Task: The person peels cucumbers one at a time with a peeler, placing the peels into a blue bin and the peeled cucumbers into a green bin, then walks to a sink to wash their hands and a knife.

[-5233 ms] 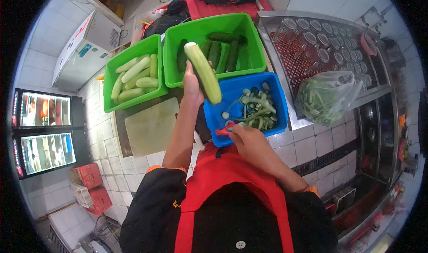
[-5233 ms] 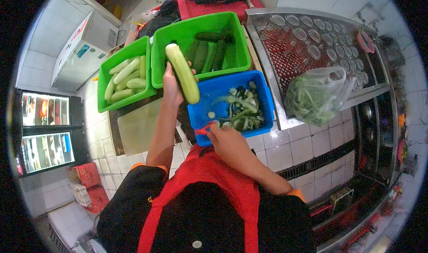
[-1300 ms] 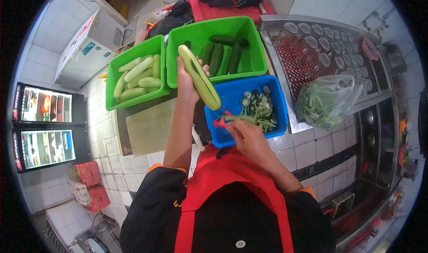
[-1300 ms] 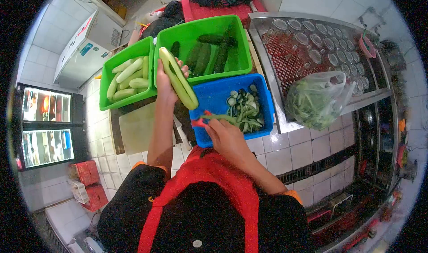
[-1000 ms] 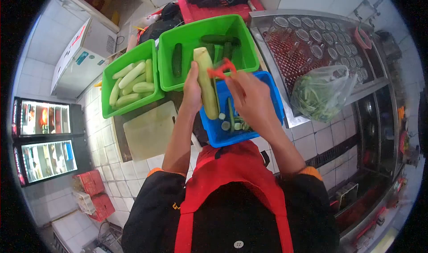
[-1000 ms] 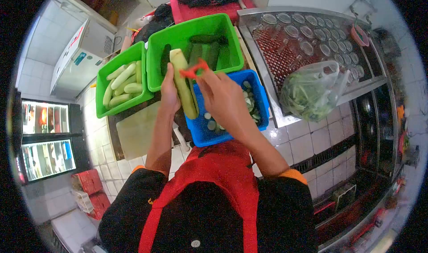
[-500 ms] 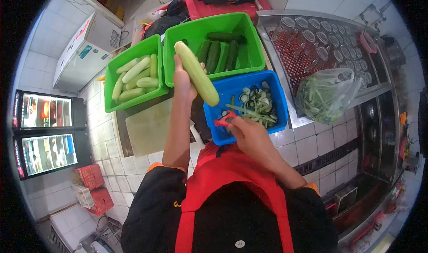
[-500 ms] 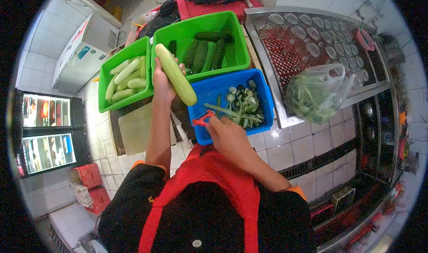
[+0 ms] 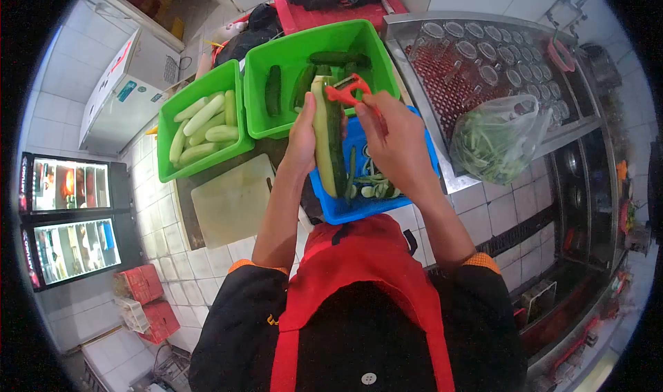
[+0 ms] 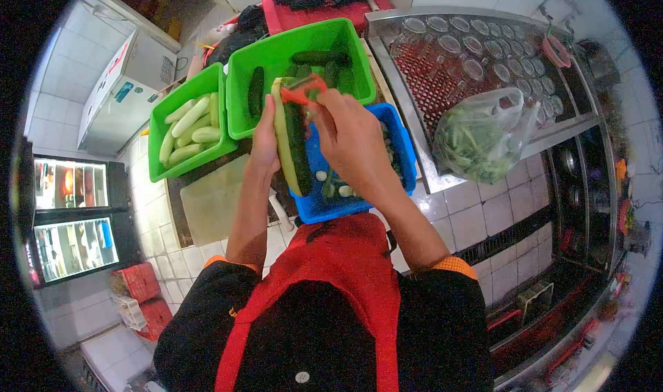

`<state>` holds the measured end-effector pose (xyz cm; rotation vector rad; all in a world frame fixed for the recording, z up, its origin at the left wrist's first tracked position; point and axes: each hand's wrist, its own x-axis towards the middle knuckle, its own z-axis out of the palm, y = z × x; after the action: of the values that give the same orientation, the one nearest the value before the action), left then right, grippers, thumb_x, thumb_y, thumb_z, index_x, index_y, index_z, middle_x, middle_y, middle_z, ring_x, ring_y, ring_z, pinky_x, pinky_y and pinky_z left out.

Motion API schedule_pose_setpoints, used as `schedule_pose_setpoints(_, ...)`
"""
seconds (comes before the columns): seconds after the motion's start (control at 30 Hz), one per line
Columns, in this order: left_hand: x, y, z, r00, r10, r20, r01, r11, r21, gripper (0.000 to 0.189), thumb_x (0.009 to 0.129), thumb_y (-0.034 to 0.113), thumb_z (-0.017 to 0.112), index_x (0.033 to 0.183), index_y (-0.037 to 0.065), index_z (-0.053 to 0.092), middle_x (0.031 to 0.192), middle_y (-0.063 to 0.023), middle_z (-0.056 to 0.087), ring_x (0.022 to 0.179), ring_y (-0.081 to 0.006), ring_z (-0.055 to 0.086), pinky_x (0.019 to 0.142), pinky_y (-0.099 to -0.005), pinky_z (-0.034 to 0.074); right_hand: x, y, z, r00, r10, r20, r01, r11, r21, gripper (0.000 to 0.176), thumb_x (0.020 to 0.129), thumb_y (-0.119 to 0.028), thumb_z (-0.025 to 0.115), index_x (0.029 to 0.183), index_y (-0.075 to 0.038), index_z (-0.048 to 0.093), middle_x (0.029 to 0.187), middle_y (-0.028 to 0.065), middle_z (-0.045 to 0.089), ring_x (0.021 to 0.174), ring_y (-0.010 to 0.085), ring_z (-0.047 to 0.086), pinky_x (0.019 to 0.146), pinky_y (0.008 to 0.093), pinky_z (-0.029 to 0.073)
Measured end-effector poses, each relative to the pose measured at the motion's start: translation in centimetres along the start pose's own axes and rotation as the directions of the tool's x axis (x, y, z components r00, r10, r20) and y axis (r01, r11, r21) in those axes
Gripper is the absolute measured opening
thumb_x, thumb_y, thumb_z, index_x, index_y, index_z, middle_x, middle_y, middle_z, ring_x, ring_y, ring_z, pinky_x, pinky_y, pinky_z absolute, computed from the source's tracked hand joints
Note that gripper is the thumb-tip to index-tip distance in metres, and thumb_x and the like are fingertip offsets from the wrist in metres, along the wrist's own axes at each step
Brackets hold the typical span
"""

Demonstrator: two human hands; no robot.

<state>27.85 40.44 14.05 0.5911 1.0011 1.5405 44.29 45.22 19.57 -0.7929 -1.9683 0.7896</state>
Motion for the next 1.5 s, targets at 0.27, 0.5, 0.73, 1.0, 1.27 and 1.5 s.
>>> schedule_pose_setpoints(0.27, -1.0, -0.2, -0.2, 0.998, 0.027, -0.065, -0.022, 0.996, 0.083, 0.057, 0.101, 0.055, 0.031, 0.109, 0.004, 0.056, 0.085, -0.0067, 0.061, 0.073, -0.0147, 0.059, 0.065, -0.0297, 0.050, -0.4, -1.0, 0.8, 0.998, -0.037, 0.049, 0.039, 0.999, -0.034, 0.011, 0.092, -0.009, 0.060, 0.090, 0.001, 0.055, 0.076, 0.0220, 0.057, 0.069, 0.0388, 0.059, 0.057, 0.0422, 0.043)
schedule_pose_setpoints(0.5, 2.2, 0.7, -5.6, 0.964, 0.115, -0.240, -0.186, 0.936, -0.299, 0.062, 0.100, 0.058, 0.030, 0.103, 0.000, 0.051, 0.084, -0.0089, 0.051, 0.076, -0.0222, 0.055, 0.065, -0.0344, 0.049, -9.6, -0.3, 1.0, 0.952, 0.087, 0.293, -0.112, 0.991, 0.072, 0.012, 0.093, -0.013, 0.057, 0.091, -0.001, 0.051, 0.075, 0.0227, 0.057, 0.071, 0.0429, 0.058, 0.062, 0.0509, 0.044)
schedule_pose_setpoints(0.73, 1.8, 0.9, -4.0, 0.996, -0.006, -0.093, -0.031, 0.917, -0.399, 0.059, 0.099, 0.059, 0.027, 0.107, 0.004, 0.049, 0.089, -0.0075, 0.050, 0.077, -0.0207, 0.050, 0.065, -0.0377, 0.046, -6.9, -1.0, -1.0, 0.922, 0.155, 0.354, -0.208, 0.971, 0.117, 0.012, 0.092, -0.013, 0.058, 0.091, -0.002, 0.054, 0.078, 0.0212, 0.060, 0.072, 0.0411, 0.059, 0.063, 0.0504, 0.045)
schedule_pose_setpoints(1.0, 0.1, -1.5, -0.3, 0.988, 0.056, -0.145, -0.047, 0.997, 0.061, 0.063, 0.098, 0.063, 0.030, 0.123, 0.010, 0.053, 0.096, -0.0071, 0.060, 0.079, -0.0169, 0.061, 0.066, -0.0333, 0.054, 1.8, -0.9, 0.7, 0.995, -0.080, 0.053, 0.083, 0.994, -0.064, 0.014, 0.092, -0.014, 0.060, 0.090, 0.000, 0.056, 0.074, 0.0191, 0.058, 0.066, 0.0363, 0.058, 0.058, 0.0423, 0.043)
schedule_pose_setpoints(1.27, 0.2, 1.0, -2.6, 0.905, 0.063, -0.421, -0.076, 0.997, -0.013, 0.065, 0.097, 0.063, 0.030, 0.110, 0.003, 0.053, 0.089, -0.0124, 0.058, 0.080, -0.0261, 0.062, 0.065, -0.0433, 0.055, -6.6, -1.0, 1.7, 0.949, 0.037, 0.312, -0.023, 0.999, -0.048, 0.009, 0.092, -0.010, 0.057, 0.093, -0.001, 0.054, 0.080, 0.0215, 0.058, 0.075, 0.0416, 0.059, 0.062, 0.0460, 0.043)
schedule_pose_setpoints(1.5, 2.6, 1.7, -7.7, 0.961, 0.010, -0.277, -0.140, 0.880, -0.454, 0.074, 0.095, 0.067, 0.023, 0.105, -0.001, 0.048, 0.085, -0.0150, 0.055, 0.074, -0.0312, 0.056, 0.070, -0.0459, 0.051, -12.0, 1.3, 2.7, 0.891, 0.162, 0.425, -0.146, 0.987, -0.071, 0.009, 0.091, -0.008, 0.060, 0.094, 0.000, 0.056, 0.079, 0.0190, 0.060, 0.070, 0.0378, 0.059, 0.060, 0.0430, 0.045)
